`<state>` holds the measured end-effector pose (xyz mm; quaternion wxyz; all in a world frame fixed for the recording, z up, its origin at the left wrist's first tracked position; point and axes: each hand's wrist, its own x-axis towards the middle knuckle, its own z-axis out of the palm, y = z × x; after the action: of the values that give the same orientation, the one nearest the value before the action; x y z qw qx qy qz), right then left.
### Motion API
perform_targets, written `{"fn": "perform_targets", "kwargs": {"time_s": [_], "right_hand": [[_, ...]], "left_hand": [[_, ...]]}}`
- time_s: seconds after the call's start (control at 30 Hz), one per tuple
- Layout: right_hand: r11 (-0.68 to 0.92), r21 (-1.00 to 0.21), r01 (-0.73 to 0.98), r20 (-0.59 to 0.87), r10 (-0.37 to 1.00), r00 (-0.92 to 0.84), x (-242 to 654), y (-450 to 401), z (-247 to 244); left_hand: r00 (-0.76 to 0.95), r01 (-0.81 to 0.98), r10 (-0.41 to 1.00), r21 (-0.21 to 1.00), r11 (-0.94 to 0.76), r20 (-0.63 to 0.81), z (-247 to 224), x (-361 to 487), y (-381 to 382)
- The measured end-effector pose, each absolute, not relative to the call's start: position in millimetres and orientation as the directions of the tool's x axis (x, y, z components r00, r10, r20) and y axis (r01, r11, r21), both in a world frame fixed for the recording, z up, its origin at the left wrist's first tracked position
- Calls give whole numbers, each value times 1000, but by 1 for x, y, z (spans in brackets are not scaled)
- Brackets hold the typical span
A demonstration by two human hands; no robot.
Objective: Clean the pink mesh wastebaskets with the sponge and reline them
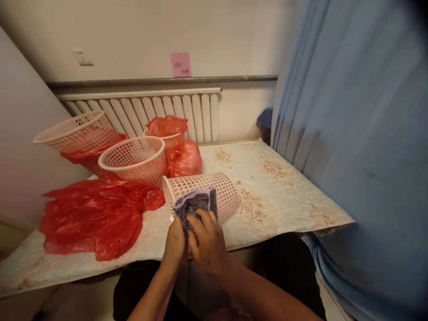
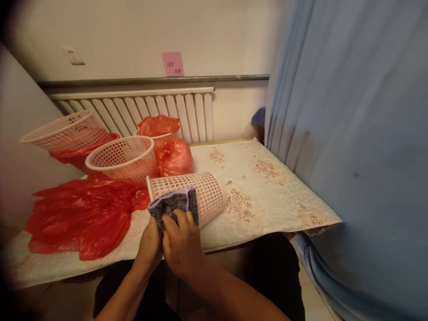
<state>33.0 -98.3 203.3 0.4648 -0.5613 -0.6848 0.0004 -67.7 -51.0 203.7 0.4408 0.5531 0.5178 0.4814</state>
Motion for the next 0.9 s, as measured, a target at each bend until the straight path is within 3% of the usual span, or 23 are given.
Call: {"fn": "perform_targets", "kwargs": {"time_s": [0.17, 0.43, 0.63, 0.9], "right_hand": [[380, -498, 779, 646, 763, 41, 38, -95, 199], [358, -488, 796, 640, 767, 48, 41, -90, 196], [339, -460, 821, 650, 758, 51, 48, -79, 198], [79, -437, 896, 646, 721, 251, 128, -38, 172]], "left_hand": [[42, 87, 999, 996, 1, -5, 205, -68, -49], [184, 172, 975, 973, -154, 122, 170, -79, -64], [214, 148, 971, 978, -144, 111, 165, -82, -68], [159, 162, 983, 980, -117, 91, 172, -78, -71]]}}
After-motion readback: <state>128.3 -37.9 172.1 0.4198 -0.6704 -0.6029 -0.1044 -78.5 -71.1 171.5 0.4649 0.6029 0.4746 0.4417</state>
